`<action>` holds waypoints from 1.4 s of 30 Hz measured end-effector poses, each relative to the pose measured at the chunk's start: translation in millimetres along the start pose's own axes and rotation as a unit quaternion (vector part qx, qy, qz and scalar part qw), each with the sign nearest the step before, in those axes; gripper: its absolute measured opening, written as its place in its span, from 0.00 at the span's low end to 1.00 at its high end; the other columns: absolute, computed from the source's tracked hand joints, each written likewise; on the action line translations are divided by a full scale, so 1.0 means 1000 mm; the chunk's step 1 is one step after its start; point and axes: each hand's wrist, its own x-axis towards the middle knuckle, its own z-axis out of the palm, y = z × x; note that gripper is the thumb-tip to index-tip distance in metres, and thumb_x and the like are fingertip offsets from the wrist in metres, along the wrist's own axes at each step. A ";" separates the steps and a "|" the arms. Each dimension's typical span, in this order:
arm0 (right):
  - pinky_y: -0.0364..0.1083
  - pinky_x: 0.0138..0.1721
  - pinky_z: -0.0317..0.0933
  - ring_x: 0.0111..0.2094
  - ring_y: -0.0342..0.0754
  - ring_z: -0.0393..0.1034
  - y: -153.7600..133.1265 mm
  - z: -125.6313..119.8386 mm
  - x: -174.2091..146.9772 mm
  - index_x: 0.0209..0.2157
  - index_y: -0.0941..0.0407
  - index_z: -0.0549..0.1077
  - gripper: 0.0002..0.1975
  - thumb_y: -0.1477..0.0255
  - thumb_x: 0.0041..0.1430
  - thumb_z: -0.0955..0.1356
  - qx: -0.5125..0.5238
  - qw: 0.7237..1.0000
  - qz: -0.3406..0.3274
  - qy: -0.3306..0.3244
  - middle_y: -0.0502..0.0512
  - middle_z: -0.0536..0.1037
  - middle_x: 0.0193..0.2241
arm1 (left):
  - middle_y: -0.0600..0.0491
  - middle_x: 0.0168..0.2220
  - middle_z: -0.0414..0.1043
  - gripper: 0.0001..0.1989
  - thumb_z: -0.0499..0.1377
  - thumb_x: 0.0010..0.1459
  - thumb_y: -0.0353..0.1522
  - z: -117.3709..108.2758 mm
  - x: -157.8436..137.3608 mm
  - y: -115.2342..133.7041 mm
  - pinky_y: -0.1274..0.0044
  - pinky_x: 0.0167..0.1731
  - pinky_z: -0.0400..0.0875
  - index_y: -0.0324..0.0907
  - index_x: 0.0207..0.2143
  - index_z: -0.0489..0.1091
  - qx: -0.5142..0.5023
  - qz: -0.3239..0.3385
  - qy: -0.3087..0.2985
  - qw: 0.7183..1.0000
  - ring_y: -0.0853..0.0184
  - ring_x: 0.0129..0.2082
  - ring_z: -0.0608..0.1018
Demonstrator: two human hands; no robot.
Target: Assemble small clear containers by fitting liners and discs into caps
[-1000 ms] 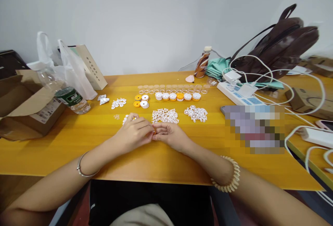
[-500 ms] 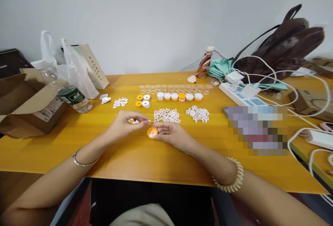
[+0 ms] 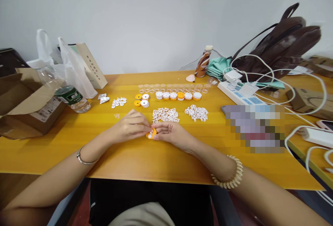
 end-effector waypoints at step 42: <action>0.43 0.42 0.62 0.34 0.40 0.69 -0.005 0.000 -0.007 0.39 0.55 0.74 0.17 0.72 0.44 0.73 -0.054 0.997 -0.043 -0.029 0.50 0.77 0.33 | 0.52 0.36 0.73 0.11 0.52 0.58 0.30 -0.013 0.000 0.004 0.73 0.40 0.62 0.45 0.40 0.73 -0.168 -0.066 -0.038 0.983 0.68 0.37 0.72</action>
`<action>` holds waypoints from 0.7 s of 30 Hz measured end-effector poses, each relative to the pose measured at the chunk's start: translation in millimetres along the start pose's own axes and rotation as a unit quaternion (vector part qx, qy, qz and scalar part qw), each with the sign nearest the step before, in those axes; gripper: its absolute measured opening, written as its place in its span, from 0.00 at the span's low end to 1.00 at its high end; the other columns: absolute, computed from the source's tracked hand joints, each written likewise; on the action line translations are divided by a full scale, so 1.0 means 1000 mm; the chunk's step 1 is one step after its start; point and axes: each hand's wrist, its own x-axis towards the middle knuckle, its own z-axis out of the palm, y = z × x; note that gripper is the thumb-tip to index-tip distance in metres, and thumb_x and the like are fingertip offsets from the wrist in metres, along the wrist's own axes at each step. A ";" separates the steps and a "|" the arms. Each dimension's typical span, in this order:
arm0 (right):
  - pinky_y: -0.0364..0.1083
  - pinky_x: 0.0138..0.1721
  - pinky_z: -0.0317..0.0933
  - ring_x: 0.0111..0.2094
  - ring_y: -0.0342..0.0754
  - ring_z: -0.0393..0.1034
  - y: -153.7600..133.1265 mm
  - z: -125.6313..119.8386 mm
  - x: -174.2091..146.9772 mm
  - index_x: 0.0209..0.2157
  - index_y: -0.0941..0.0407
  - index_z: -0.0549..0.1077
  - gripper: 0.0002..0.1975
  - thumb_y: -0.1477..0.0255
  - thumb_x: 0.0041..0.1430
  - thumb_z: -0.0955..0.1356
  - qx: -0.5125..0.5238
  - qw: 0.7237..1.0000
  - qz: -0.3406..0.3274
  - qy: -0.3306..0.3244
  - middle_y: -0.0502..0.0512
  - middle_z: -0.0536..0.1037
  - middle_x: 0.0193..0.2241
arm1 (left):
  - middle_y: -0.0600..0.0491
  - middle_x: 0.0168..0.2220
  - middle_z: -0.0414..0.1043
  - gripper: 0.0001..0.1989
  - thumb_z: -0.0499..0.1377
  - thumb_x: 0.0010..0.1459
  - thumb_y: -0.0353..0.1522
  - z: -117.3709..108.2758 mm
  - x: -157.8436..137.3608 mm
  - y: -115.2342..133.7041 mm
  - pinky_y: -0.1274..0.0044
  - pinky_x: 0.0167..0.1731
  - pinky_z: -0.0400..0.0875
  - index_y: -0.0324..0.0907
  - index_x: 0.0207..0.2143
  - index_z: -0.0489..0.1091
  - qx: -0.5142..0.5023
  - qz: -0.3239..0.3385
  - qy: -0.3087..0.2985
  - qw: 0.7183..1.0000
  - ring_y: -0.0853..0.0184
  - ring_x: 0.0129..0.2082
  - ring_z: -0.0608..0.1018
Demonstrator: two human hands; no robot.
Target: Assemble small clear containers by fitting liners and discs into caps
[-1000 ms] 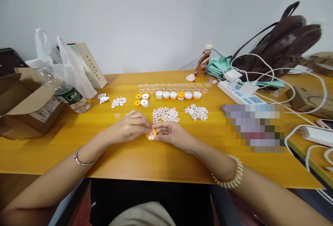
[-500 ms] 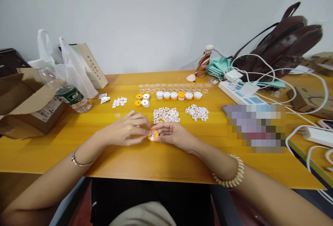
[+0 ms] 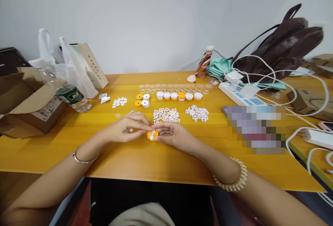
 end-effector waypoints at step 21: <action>0.48 0.45 0.63 0.32 0.42 0.70 0.000 -0.006 0.006 0.43 0.57 0.72 0.22 0.68 0.44 0.73 -0.046 0.993 -0.021 0.107 0.51 0.75 0.31 | 0.51 0.36 0.73 0.09 0.54 0.56 0.35 0.018 0.023 -0.018 0.77 0.33 0.67 0.40 0.37 0.67 -0.033 -0.233 0.184 0.954 0.67 0.36 0.74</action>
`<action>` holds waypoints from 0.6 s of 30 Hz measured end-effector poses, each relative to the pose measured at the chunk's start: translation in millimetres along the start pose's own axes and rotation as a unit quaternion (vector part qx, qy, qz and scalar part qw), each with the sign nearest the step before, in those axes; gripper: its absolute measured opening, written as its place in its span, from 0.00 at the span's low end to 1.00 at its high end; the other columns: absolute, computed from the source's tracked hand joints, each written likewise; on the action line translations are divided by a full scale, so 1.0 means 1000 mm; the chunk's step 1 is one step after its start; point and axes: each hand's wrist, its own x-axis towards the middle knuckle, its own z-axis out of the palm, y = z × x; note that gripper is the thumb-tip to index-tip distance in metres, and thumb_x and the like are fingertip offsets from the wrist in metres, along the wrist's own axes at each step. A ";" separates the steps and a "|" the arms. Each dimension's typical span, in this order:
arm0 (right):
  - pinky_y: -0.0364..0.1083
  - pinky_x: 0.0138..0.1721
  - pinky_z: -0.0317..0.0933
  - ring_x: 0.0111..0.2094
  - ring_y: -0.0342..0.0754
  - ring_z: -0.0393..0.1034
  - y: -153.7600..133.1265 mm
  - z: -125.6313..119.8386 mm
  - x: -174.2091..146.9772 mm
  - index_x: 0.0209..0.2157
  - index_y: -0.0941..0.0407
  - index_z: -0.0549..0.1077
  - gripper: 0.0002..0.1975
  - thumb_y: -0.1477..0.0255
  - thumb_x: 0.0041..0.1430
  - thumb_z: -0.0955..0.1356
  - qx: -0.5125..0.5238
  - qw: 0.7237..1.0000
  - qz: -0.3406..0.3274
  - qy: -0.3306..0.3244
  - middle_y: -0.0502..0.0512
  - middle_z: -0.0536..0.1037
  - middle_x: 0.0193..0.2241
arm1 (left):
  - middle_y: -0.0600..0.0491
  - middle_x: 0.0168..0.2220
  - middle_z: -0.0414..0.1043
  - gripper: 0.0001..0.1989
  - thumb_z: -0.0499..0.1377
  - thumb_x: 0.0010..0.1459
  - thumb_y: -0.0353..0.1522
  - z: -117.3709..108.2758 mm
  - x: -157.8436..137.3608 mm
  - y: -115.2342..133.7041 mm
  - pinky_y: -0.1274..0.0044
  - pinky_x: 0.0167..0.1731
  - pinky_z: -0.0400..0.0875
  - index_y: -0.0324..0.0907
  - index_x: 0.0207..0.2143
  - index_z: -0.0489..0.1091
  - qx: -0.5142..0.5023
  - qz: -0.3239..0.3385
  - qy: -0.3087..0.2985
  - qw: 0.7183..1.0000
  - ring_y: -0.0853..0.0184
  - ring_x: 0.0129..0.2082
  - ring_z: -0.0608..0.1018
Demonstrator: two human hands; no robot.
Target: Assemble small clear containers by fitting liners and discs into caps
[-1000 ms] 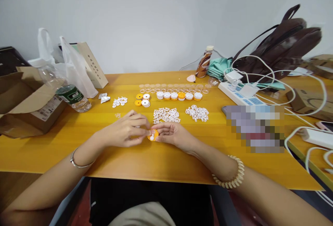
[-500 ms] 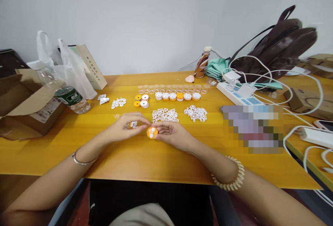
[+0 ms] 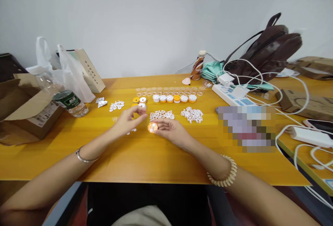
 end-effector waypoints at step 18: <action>0.46 0.44 0.63 0.31 0.41 0.68 -0.003 -0.004 -0.001 0.43 0.55 0.73 0.22 0.69 0.42 0.73 0.016 0.999 -0.035 0.020 0.49 0.74 0.28 | 0.41 0.43 0.71 0.15 0.58 0.50 0.25 0.030 0.118 -0.032 0.67 0.48 0.62 0.34 0.43 0.67 0.104 -0.018 -0.051 0.993 0.56 0.46 0.71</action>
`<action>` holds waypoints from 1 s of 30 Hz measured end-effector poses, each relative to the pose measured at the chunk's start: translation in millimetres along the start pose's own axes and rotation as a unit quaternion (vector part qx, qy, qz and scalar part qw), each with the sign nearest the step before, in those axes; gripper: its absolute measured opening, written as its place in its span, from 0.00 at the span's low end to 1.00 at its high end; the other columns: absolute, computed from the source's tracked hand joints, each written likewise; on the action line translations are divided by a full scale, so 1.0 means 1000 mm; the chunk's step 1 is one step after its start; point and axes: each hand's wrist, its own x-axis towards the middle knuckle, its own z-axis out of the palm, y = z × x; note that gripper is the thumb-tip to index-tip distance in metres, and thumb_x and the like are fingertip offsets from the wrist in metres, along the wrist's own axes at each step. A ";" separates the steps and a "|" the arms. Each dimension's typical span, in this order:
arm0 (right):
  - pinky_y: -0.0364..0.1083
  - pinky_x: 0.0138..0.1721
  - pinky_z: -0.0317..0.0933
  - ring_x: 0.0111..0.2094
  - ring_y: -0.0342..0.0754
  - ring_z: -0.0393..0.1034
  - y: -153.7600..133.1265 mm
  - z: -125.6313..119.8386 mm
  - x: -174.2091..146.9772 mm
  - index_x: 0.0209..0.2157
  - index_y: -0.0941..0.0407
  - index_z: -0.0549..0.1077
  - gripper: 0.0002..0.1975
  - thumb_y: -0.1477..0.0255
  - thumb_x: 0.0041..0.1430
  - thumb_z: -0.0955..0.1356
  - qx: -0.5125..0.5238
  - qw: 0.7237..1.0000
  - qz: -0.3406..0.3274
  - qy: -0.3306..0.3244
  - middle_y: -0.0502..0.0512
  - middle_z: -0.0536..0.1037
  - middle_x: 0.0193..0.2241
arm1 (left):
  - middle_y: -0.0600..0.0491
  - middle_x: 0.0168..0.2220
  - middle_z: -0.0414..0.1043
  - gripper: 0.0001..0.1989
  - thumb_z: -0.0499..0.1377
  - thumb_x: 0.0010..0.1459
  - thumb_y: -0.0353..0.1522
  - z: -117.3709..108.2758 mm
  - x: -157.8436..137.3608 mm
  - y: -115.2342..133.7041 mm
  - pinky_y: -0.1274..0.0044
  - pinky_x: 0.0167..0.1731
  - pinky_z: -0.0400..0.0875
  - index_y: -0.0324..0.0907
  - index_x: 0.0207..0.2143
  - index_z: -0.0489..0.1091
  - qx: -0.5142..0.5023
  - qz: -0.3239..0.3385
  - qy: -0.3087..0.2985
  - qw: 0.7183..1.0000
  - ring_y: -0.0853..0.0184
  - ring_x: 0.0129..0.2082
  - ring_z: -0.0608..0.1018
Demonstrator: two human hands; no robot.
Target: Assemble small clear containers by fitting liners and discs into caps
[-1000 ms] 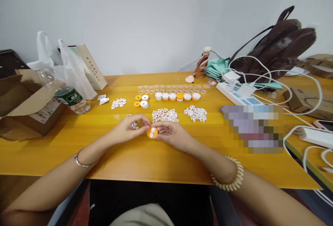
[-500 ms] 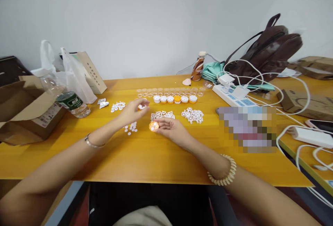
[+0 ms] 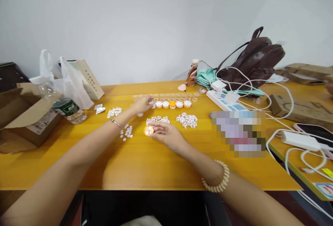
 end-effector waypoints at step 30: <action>0.52 0.47 0.66 0.35 0.47 0.74 -0.001 0.008 -0.001 0.39 0.54 0.75 0.19 0.67 0.41 0.73 -0.005 0.997 -0.032 0.064 0.52 0.79 0.36 | 0.50 0.39 0.74 0.15 0.58 0.56 0.34 -0.027 -0.135 0.017 0.76 0.37 0.70 0.42 0.46 0.69 -0.394 -0.018 -0.095 0.914 0.70 0.35 0.75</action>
